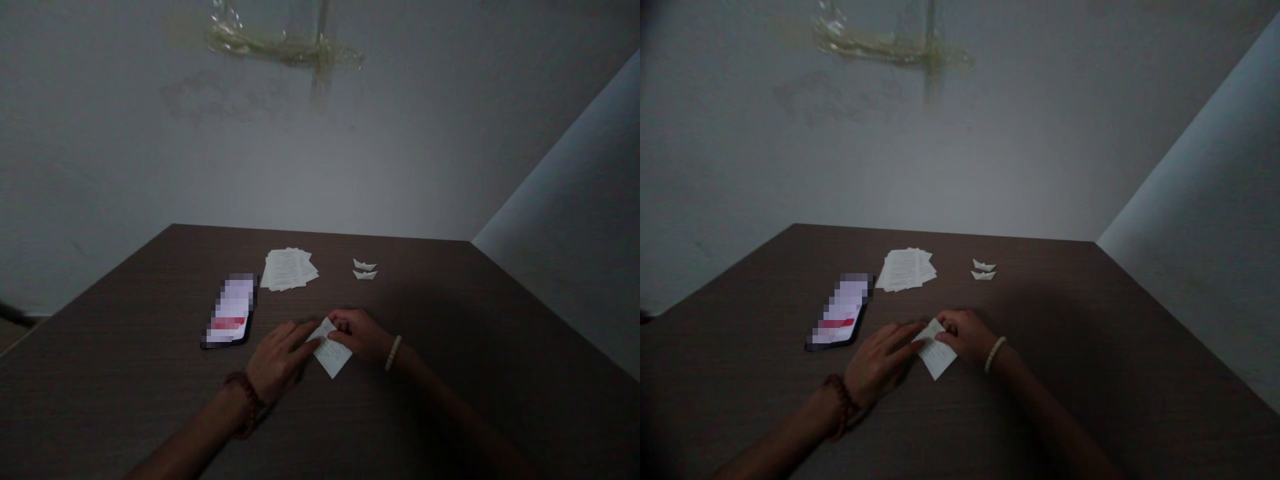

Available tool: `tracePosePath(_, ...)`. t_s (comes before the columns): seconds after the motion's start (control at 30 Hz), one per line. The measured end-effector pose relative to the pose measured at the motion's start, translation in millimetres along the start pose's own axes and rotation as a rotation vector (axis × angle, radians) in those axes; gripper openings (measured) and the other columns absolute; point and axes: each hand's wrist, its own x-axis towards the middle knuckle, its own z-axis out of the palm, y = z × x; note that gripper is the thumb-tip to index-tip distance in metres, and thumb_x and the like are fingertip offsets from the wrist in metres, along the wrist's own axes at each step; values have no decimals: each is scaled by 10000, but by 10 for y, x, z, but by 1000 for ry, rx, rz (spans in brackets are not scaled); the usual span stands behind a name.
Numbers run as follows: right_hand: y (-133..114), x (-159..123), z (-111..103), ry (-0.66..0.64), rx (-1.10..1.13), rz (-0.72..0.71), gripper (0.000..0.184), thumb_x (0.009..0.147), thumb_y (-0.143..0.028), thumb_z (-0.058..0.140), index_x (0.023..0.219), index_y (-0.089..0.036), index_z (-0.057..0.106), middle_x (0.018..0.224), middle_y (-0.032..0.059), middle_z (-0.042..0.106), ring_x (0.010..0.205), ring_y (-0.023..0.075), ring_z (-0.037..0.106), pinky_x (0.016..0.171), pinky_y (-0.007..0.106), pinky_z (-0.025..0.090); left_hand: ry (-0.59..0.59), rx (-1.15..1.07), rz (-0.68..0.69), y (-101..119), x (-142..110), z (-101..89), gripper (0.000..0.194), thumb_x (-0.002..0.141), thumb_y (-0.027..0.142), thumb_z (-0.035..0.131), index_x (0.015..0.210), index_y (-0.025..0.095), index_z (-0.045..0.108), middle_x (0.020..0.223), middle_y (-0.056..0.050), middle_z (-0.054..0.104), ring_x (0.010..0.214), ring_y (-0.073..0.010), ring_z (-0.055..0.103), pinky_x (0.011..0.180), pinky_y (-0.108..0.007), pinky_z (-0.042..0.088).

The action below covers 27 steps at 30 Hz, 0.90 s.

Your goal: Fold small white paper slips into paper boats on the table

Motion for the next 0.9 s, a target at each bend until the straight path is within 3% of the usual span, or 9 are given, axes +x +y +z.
tracePosePath(0.1,-72,37,-38,-14,-106,-41,159,813,-193,598,968,-172,628,674,-27,595,583,102,509,554,202,382,-17,49,43,-17,-4,5,261,833,93,471,1055,167,586,1209,-133,573,959,-252,526,760,-393,475)
tracePosePath(0.23,-162,17,-27,257,-308,-59,188,803,-213,623,987,-176,620,889,43,643,782,156,563,707,270,423,-7,91,67,-6,-3,0,152,874,128,465,922,158,606,1097,-113,624,949,-247,530,767,-385,433)
tracePosePath(0.33,-187,-56,20,377,-352,-1,174,812,-260,618,971,-188,618,844,34,640,748,157,563,691,275,424,-47,54,54,18,20,-4,177,897,140,433,842,160,600,903,-88,645,844,-208,543,742,-353,409)
tracePosePath(0.47,-185,-166,112,384,-296,60,274,776,-325,650,1017,-204,600,781,9,641,610,129,533,595,252,418,-113,28,32,26,42,11,174,901,154,448,804,168,592,771,-50,607,746,-186,519,697,-328,381)
tracePosePath(0.73,-249,-251,234,361,-229,-54,456,691,-318,720,1107,-212,567,798,3,653,654,138,548,630,257,437,-116,29,-21,16,41,40,182,909,211,488,781,164,608,787,-47,609,748,-186,518,683,-316,398)
tracePosePath(0.8,-247,-249,243,352,-267,-76,407,683,-299,729,1058,-211,600,784,4,649,666,143,552,632,256,428,-126,1,-33,26,39,34,186,910,242,496,789,164,614,794,-51,616,755,-195,524,681,-323,408)
tracePosePath(0.9,-185,-225,254,351,-336,-60,180,736,-219,688,912,-203,653,709,6,633,644,144,547,610,250,405,-146,-133,-66,36,28,26,168,898,309,524,858,174,616,848,-57,626,811,-211,535,710,-337,429)
